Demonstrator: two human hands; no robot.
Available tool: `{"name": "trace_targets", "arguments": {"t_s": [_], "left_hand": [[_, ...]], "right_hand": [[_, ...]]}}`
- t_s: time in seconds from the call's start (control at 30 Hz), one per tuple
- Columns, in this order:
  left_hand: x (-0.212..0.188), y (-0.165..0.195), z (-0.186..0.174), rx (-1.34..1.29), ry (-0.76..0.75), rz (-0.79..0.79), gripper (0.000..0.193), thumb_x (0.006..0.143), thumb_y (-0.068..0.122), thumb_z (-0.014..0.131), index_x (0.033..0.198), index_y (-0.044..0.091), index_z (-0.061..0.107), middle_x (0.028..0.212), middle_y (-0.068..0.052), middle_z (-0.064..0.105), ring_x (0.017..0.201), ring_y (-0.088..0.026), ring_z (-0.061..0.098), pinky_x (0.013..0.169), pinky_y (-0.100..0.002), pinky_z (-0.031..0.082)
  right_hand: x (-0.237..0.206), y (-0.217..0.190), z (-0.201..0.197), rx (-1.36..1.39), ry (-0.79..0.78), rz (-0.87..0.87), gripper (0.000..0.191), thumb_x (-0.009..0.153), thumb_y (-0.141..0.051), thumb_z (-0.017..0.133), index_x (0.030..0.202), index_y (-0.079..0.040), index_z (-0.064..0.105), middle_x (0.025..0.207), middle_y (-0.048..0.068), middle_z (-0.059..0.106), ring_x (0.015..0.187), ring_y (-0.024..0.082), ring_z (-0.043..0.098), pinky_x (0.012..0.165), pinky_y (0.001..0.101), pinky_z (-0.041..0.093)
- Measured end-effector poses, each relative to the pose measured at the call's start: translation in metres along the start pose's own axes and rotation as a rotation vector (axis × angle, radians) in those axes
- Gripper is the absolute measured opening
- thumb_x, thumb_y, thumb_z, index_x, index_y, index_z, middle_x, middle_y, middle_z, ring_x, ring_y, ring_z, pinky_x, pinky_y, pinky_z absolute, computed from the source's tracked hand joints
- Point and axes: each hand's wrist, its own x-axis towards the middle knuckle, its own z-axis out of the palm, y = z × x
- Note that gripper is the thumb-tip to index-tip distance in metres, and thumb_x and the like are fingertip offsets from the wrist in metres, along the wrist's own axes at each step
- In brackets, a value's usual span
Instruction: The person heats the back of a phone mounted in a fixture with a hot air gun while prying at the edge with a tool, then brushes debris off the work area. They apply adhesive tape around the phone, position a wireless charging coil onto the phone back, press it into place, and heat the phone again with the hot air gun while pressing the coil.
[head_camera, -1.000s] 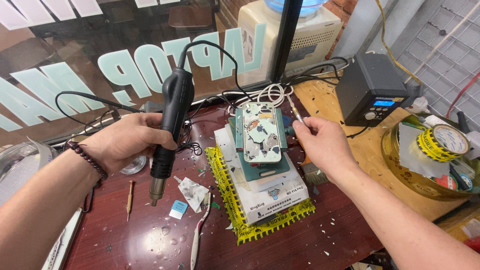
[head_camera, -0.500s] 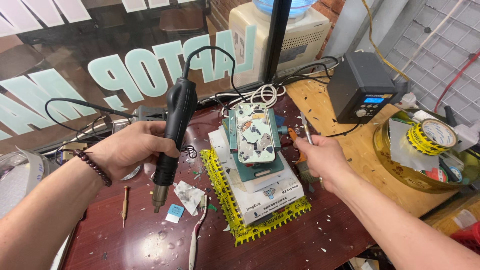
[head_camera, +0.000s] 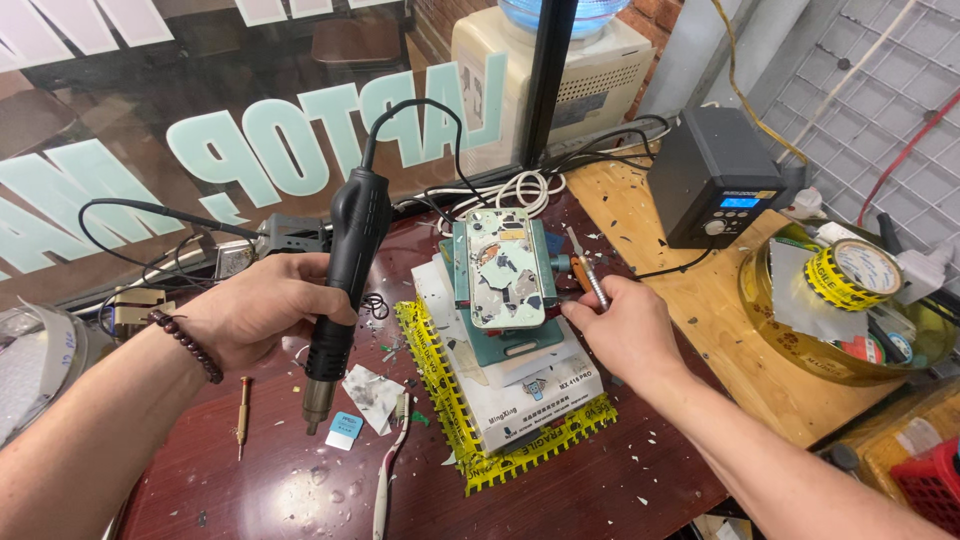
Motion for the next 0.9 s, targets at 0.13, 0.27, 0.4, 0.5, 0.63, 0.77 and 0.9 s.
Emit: {"name": "trace_targets", "arguments": {"t_s": [0.13, 0.27, 0.4, 0.5, 0.63, 0.77, 0.9], "left_hand": [[-0.003, 0.001, 0.004, 0.029, -0.005, 0.030, 0.035, 0.069, 0.005, 0.072, 0.104, 0.003, 0.070, 0.085, -0.005, 0.068, 0.078, -0.017, 0.064, 0.075, -0.035, 0.054], [-0.006, 0.017, 0.015, 0.001, -0.022, 0.055, 0.032, 0.072, 0.007, 0.074, 0.103, 0.005, 0.068, 0.087, -0.003, 0.069, 0.081, -0.016, 0.066, 0.077, -0.035, 0.053], [-0.001, 0.053, 0.027, -0.137, -0.164, 0.158, 0.028, 0.078, 0.018, 0.076, 0.101, 0.005, 0.066, 0.088, -0.004, 0.069, 0.079, -0.017, 0.066, 0.075, -0.035, 0.056], [0.012, 0.085, 0.063, -0.188, -0.251, 0.277, 0.029, 0.083, 0.024, 0.077, 0.103, 0.005, 0.067, 0.088, -0.003, 0.064, 0.075, -0.015, 0.059, 0.068, -0.033, 0.051], [0.043, 0.129, 0.146, -0.174, -0.506, 0.285, 0.031, 0.087, 0.032, 0.077, 0.097, 0.005, 0.066, 0.083, -0.003, 0.068, 0.073, -0.015, 0.066, 0.068, -0.033, 0.057], [0.083, 0.154, 0.243, -0.228, -0.849, 0.005, 0.033, 0.089, 0.039, 0.074, 0.096, 0.007, 0.067, 0.079, -0.006, 0.071, 0.066, -0.015, 0.068, 0.062, -0.030, 0.057], [0.134, 0.156, 0.313, -0.240, -0.940, -0.224, 0.035, 0.090, 0.045, 0.075, 0.091, 0.012, 0.066, 0.074, -0.006, 0.067, 0.055, -0.013, 0.063, 0.052, -0.025, 0.055]], "right_hand": [[-0.031, -0.015, 0.006, -0.156, 0.178, -0.137, 0.028, 0.084, -0.027, 0.078, 0.084, 0.000, 0.071, 0.079, 0.020, 0.073, 0.076, 0.038, 0.071, 0.070, 0.0448, 0.054], [-0.028, -0.013, -0.005, -0.176, 0.050, -0.097, 0.029, 0.087, -0.030, 0.077, 0.089, -0.002, 0.072, 0.072, 0.019, 0.071, 0.072, 0.033, 0.069, 0.067, 0.0410, 0.052], [-0.019, 0.002, -0.037, 0.127, 0.070, -0.067, 0.028, 0.093, -0.031, 0.073, 0.090, -0.003, 0.076, 0.069, 0.008, 0.070, 0.064, 0.016, 0.060, 0.059, 0.0327, 0.046], [-0.021, 0.011, -0.081, 0.384, 0.219, -0.136, 0.019, 0.098, -0.023, 0.069, 0.098, -0.006, 0.076, 0.077, 0.000, 0.071, 0.069, 0.007, 0.060, 0.062, 0.0259, 0.045], [-0.007, 0.022, -0.148, 0.294, 0.383, -0.457, 0.025, 0.098, -0.011, 0.066, 0.122, -0.012, 0.072, 0.105, -0.007, 0.073, 0.091, -0.002, 0.063, 0.079, 0.0181, 0.050], [0.030, 0.054, -0.156, 0.381, 0.039, -0.195, 0.070, 0.086, 0.004, 0.069, 0.150, -0.021, 0.062, 0.099, -0.003, 0.059, 0.074, 0.008, 0.052, 0.063, 0.0262, 0.041], [0.049, 0.115, -0.149, 0.422, -0.130, -0.030, 0.074, 0.076, -0.005, 0.075, 0.146, -0.022, 0.060, 0.079, -0.003, 0.059, 0.059, 0.005, 0.049, 0.051, 0.0246, 0.038]]}}
